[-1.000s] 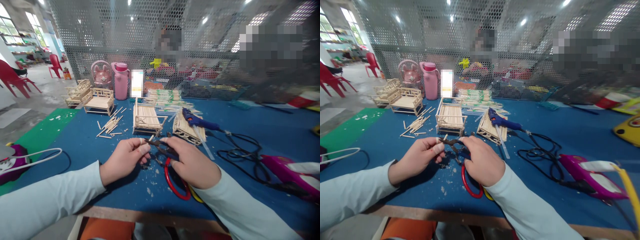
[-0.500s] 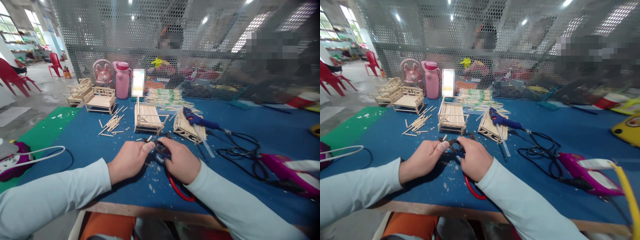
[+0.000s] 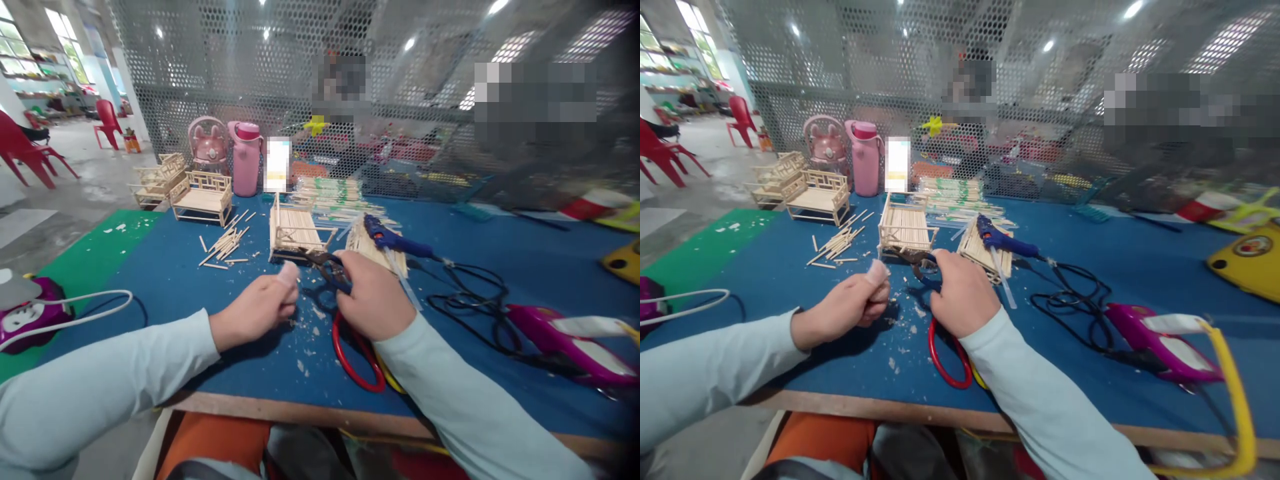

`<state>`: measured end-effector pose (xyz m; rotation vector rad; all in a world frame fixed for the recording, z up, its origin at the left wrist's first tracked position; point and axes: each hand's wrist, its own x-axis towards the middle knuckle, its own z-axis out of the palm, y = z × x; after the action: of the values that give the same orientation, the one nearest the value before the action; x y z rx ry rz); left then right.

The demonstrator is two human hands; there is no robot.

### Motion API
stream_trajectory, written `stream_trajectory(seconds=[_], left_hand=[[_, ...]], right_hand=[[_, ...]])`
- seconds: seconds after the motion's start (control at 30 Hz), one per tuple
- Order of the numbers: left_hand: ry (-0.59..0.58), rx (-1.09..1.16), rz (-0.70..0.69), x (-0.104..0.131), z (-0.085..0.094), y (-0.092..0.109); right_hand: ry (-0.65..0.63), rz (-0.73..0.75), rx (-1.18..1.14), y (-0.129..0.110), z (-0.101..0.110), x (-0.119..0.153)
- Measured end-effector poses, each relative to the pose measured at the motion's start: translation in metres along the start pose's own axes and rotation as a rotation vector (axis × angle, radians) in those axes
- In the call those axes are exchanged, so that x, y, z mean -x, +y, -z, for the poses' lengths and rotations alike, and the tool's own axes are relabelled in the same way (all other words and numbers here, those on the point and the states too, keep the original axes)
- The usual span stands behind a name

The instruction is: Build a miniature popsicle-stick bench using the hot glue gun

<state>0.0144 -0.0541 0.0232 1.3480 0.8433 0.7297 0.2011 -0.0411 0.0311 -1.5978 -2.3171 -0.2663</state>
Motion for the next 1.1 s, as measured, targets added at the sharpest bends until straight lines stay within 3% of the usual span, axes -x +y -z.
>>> stream_trajectory(seconds=[0.07,0.13,0.3,0.4,0.57,0.7,0.77,0.93,1.03,1.1], left_hand=[[-0.07,0.176,0.094,-0.001,0.008,0.003],[-0.05,0.273,0.122,-0.002,0.014,0.004],[0.249,0.333,0.023,-0.006,0.018,0.001],[0.328,0.28,-0.021,-0.008,0.018,-0.001],[0.25,0.167,-0.027,-0.009,0.016,-0.004],[0.112,0.025,-0.013,-0.006,0.012,-0.005],[0.002,-0.031,-0.016,-0.002,0.01,-0.004],[-0.129,-0.113,-0.08,0.002,0.007,-0.003],[-0.072,-0.018,-0.093,0.0,0.007,-0.006],[-0.023,0.176,-0.091,-0.001,0.005,-0.008]], right_hand=[[-0.075,0.0,-0.001,0.001,0.002,0.0],[-0.163,-0.005,0.031,-0.001,0.002,0.001],[-0.248,-0.013,0.059,-0.004,0.001,0.005],[-0.26,-0.008,0.02,0.0,0.002,0.007],[-0.213,-0.003,-0.094,0.004,0.003,0.006],[0.074,-0.092,-0.474,-0.002,0.009,0.002],[0.16,-0.117,-0.728,-0.008,0.012,0.0],[-0.046,-0.071,-1.119,-0.021,0.015,0.001],[-0.13,-0.08,-1.244,-0.025,0.013,0.001],[-0.095,-0.1,-1.315,-0.027,0.011,0.001]])
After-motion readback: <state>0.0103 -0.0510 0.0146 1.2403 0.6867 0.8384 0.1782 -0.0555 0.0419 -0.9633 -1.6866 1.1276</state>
